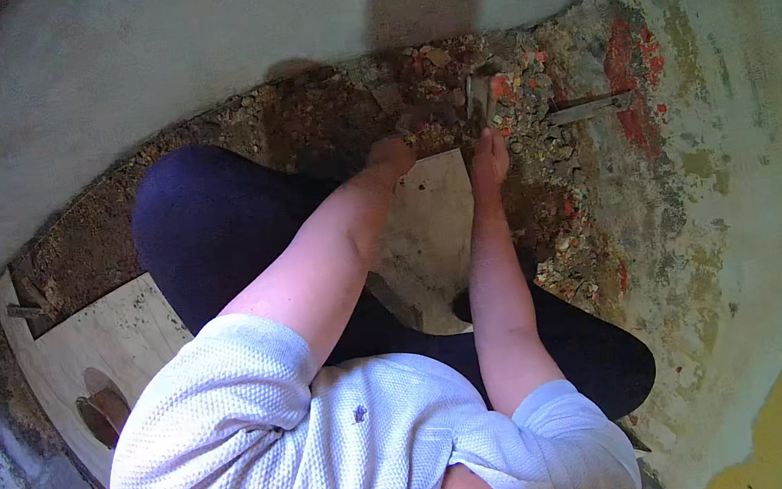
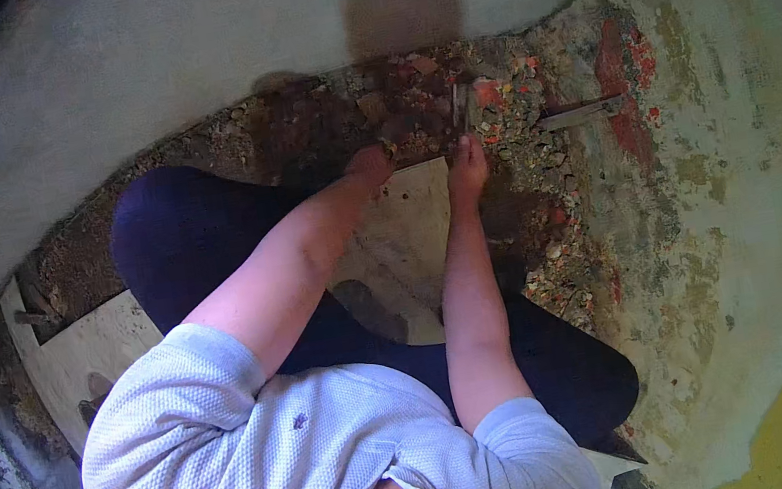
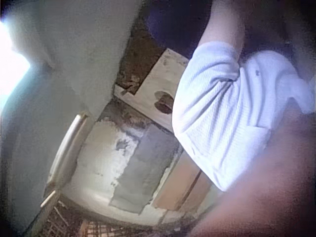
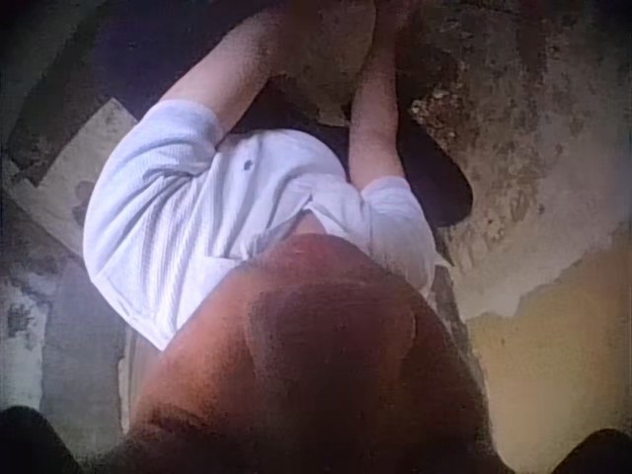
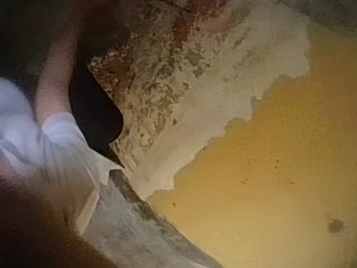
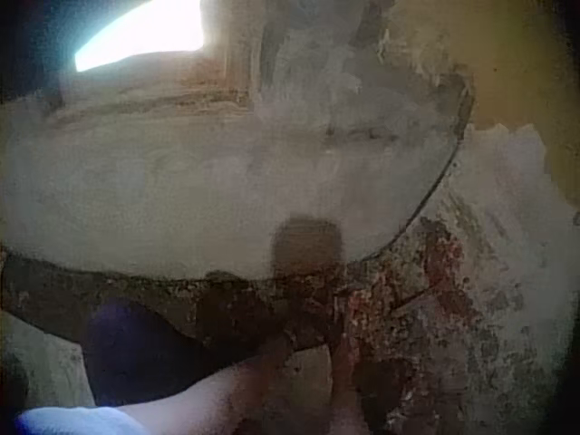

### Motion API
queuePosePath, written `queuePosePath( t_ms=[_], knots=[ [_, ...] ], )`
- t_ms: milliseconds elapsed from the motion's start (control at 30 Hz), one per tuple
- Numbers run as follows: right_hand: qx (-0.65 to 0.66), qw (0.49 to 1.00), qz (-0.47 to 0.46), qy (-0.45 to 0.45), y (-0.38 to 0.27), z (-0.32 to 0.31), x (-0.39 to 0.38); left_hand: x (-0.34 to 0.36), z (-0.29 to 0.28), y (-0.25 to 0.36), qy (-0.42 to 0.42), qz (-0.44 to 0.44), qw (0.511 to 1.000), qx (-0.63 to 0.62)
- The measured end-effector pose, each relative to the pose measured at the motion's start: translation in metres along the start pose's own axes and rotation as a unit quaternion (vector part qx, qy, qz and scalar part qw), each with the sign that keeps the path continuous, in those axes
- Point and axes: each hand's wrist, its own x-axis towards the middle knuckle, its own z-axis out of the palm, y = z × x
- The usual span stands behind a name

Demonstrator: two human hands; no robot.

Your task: Scraping and repairing the base of a wall using a hammer and a screwdriver/scraper tool.

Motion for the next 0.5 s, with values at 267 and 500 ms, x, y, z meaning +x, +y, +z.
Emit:
queuePosePath(
  t_ms=[267, 500],
  knots=[
    [-0.174, 0.98, 0.087, 0.048, 0.105, -0.027, -0.033, 0.006, 0.02, 0.041, -0.026, 0.082, 0.996, 0.026],
    [-0.098, 0.995, 0.018, 0.026, 0.054, 0.012, -0.005, 0.017, 0.005, -0.009, 0.089, 0.02, 0.996, -0.01]
  ],
)
